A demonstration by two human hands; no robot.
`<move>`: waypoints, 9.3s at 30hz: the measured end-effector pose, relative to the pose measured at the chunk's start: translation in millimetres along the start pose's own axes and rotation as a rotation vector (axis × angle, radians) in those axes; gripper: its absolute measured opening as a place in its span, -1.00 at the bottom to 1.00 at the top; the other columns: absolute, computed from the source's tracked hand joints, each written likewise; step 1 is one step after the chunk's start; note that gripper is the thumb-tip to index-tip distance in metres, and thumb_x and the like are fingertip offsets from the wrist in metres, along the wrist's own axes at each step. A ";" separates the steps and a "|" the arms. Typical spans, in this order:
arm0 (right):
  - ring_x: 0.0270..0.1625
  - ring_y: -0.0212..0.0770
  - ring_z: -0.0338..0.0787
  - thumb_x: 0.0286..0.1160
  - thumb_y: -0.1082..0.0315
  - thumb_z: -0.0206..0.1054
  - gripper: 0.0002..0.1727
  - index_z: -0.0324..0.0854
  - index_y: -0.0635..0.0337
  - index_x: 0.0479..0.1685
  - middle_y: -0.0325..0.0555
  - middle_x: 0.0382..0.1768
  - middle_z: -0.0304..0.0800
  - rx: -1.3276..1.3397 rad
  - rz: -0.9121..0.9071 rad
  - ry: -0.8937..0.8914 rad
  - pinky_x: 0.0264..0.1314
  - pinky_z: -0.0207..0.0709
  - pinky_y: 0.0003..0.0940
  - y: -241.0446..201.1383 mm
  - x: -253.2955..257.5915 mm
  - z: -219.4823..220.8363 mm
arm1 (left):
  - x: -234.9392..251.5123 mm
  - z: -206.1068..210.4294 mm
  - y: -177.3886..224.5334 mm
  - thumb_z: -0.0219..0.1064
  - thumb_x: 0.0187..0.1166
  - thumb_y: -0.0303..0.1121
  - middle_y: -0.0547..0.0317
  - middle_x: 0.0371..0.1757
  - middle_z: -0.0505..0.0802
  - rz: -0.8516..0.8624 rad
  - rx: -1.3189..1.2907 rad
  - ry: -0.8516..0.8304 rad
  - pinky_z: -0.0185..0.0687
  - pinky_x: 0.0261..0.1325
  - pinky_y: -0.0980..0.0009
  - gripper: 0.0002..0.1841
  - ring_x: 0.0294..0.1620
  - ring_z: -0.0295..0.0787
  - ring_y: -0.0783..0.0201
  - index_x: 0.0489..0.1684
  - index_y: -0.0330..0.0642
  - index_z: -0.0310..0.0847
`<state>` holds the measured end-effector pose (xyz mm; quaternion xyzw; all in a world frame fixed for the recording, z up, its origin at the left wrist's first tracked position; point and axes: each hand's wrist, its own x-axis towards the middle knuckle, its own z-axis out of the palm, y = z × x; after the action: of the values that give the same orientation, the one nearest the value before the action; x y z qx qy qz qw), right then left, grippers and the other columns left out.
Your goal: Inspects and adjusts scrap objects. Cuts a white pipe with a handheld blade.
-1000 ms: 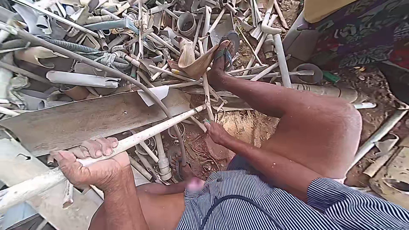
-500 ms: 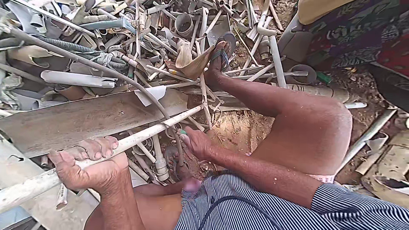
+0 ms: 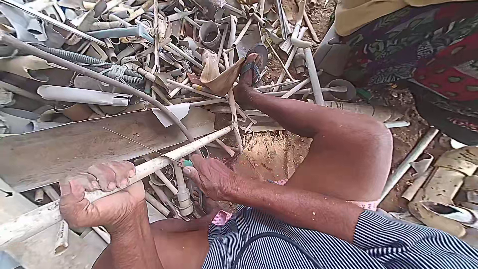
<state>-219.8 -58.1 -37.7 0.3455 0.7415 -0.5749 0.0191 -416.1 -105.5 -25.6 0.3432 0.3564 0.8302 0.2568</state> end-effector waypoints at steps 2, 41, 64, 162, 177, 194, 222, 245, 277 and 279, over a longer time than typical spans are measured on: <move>0.00 0.21 0.80 0.93 0.03 -0.17 -0.44 0.46 0.42 0.27 0.26 -0.16 0.72 -0.034 0.023 0.049 0.10 0.57 0.15 23.4 1.9 2.6 | -1.6 -0.1 -0.2 -0.03 0.69 -0.29 0.36 -0.78 0.54 -0.004 -0.024 -0.025 0.53 -0.60 0.51 -0.56 -0.75 0.53 0.42 -0.78 -0.02 0.41; 0.29 0.30 0.74 0.95 0.05 -0.26 -0.38 0.37 0.46 0.48 0.42 0.16 0.70 -0.037 0.429 0.115 0.37 0.51 0.20 111.6 0.2 3.2 | 1.7 -1.7 -7.1 -0.44 0.75 -0.35 0.34 -0.85 0.46 0.013 0.109 0.209 0.51 -0.67 0.50 -0.44 -0.83 0.46 0.39 -0.78 -0.01 0.28; 0.41 0.26 0.68 0.96 0.01 -0.30 -0.35 0.35 0.46 0.50 0.42 0.33 0.61 0.020 0.671 0.155 0.46 0.46 0.14 145.9 0.0 -9.0 | 8.2 9.1 -11.3 -0.44 0.73 -0.42 0.38 -0.89 0.43 0.000 0.198 0.284 0.48 -0.68 0.53 -0.46 -0.86 0.42 0.42 -0.77 0.02 0.26; 0.37 0.28 0.70 0.95 -0.02 -0.32 -0.33 0.38 0.44 0.47 0.42 0.30 0.64 -0.019 0.742 0.176 0.40 0.49 0.19 168.3 -5.7 -17.9 | 3.1 -5.4 -9.1 0.34 0.38 -0.28 0.37 -0.70 0.63 -0.061 -0.064 -0.154 0.58 -0.48 0.45 -0.77 -0.65 0.61 0.40 -0.71 0.04 0.54; 0.26 0.27 0.75 0.95 0.05 -0.25 -0.39 0.37 0.48 0.45 0.42 0.15 0.70 -0.013 0.509 0.153 0.36 0.52 0.16 124.2 -8.3 12.0 | -0.3 0.0 -9.6 -0.54 0.84 -0.19 0.33 -0.88 0.41 -0.014 0.056 0.242 0.51 -0.72 0.44 -0.37 -0.88 0.40 0.35 -0.75 -0.02 0.27; 0.33 0.28 0.72 0.96 0.03 -0.28 -0.37 0.34 0.46 0.49 0.43 0.24 0.66 -0.026 0.614 0.142 0.40 0.50 0.16 138.5 -10.5 -1.0 | -1.8 9.7 -10.3 -0.32 0.70 -0.34 0.37 -0.87 0.46 -0.002 0.052 0.142 0.50 -0.68 0.49 -0.48 -0.84 0.45 0.42 -0.82 0.03 0.31; 0.09 0.24 0.79 0.92 0.04 -0.15 -0.46 0.41 0.40 0.36 0.29 -0.06 0.74 -0.118 0.214 0.065 0.20 0.57 0.16 55.0 -11.4 10.2 | -1.1 22.4 -11.1 -0.43 0.75 -0.40 0.39 -0.90 0.38 -0.034 0.240 0.366 0.45 -0.71 0.51 -0.48 -0.89 0.36 0.42 -0.76 0.05 0.23; 0.31 0.24 0.72 0.96 0.07 -0.27 -0.40 0.34 0.47 0.50 0.42 0.24 0.65 0.014 0.556 0.173 0.41 0.50 0.09 125.6 -8.1 5.5 | 8.6 24.7 -15.0 -0.14 0.86 -0.38 0.42 -0.73 0.37 -0.087 0.399 0.651 0.56 -0.54 0.46 -0.69 -0.76 0.39 0.41 -0.41 0.02 0.33; 0.09 0.14 0.76 0.95 0.06 -0.20 -0.45 0.46 0.40 0.31 0.27 -0.02 0.70 0.064 0.276 0.132 0.23 0.55 0.08 59.7 -1.1 11.1 | 9.2 21.0 -18.8 -0.26 0.94 -0.22 0.37 -0.80 0.38 -0.087 0.316 0.566 0.60 -0.56 0.41 -0.55 -0.79 0.43 0.36 -0.52 0.01 0.29; 0.05 0.12 0.77 0.94 0.04 -0.18 -0.47 0.45 0.35 0.31 0.20 -0.07 0.71 0.035 0.179 0.077 0.17 0.57 0.08 35.1 2.3 12.3 | 9.3 19.1 -16.6 -0.27 0.94 -0.25 0.37 -0.78 0.38 -0.092 0.311 0.563 0.59 -0.55 0.42 -0.56 -0.78 0.42 0.37 -0.50 0.01 0.29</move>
<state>-207.4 -64.1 -72.2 0.4326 0.6976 -0.5700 0.0357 -404.6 -81.1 -25.1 0.1189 0.5512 0.8156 0.1298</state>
